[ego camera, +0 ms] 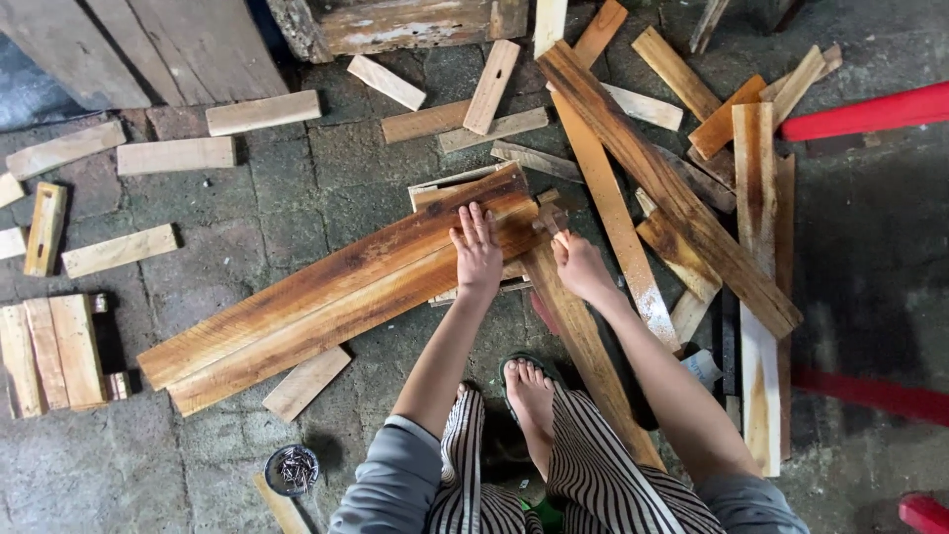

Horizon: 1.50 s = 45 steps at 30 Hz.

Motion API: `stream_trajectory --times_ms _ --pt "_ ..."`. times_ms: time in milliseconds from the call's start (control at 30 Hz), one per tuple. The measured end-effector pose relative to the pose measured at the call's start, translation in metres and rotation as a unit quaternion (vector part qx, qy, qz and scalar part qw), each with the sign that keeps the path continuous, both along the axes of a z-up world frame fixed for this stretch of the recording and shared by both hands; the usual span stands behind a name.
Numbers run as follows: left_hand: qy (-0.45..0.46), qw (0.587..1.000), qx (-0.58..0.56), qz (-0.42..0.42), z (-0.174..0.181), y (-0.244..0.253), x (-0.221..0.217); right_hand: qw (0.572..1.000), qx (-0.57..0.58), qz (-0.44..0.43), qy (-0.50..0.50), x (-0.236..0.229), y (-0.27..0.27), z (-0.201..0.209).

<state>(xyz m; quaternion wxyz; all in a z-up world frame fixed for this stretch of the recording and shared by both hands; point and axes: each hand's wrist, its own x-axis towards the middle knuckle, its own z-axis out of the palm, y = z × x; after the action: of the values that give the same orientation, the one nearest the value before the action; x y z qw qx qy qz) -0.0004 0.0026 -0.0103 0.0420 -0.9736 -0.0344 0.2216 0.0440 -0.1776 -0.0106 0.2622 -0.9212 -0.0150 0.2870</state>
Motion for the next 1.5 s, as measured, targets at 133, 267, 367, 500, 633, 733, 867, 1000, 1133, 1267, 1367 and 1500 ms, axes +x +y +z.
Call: stream_trajectory --times_ms 133,267,367,500,633,733,867,1000,1133,1267,1367,1500 --pt "0.000 1.000 0.007 0.004 0.001 -0.002 -0.002 0.999 -0.005 -0.012 -0.050 -0.039 0.011 0.022" --pt "-0.006 1.000 0.011 -0.001 -0.005 -0.001 -0.001 0.983 0.053 -0.039 -0.174 -0.064 0.010 0.010" --pt "-0.010 1.000 0.014 -0.001 -0.010 -0.002 -0.002 0.975 0.045 -0.024 -0.218 -0.072 0.016 0.042" --pt "-0.010 1.000 0.018 -0.002 -0.002 0.001 -0.004 0.963 0.090 -0.041 -0.251 -0.067 0.018 0.085" --pt "-0.020 0.999 0.029 -0.001 -0.012 0.000 -0.003 0.965 0.090 -0.039 -0.242 -0.067 0.030 0.091" --pt "-0.019 1.000 0.005 -0.003 -0.012 0.000 -0.003 0.968 0.091 -0.037 -0.233 -0.066 0.034 0.083" --pt "-0.039 0.999 0.030 -0.015 -0.011 0.000 -0.007 0.984 -0.028 -0.039 -0.171 -0.045 0.030 0.059" --pt "-0.042 0.998 0.048 -0.010 -0.023 0.001 -0.001 0.967 0.033 -0.060 -0.247 -0.050 0.032 0.107" --pt "-0.062 0.998 0.026 -0.009 -0.029 -0.002 -0.006 0.970 0.025 -0.009 -0.240 -0.074 0.018 0.104" --pt "-0.052 0.995 0.077 -0.022 -0.026 -0.002 -0.004 0.974 -0.053 0.046 -0.214 -0.063 0.010 0.022" --pt "-0.044 0.999 0.030 -0.007 -0.020 0.003 0.003 0.975 -0.045 0.023 -0.215 -0.053 0.026 0.023" --pt "-0.038 0.999 0.019 -0.011 -0.035 0.001 -0.002 0.970 0.036 -0.085 -0.224 -0.077 0.038 0.099"
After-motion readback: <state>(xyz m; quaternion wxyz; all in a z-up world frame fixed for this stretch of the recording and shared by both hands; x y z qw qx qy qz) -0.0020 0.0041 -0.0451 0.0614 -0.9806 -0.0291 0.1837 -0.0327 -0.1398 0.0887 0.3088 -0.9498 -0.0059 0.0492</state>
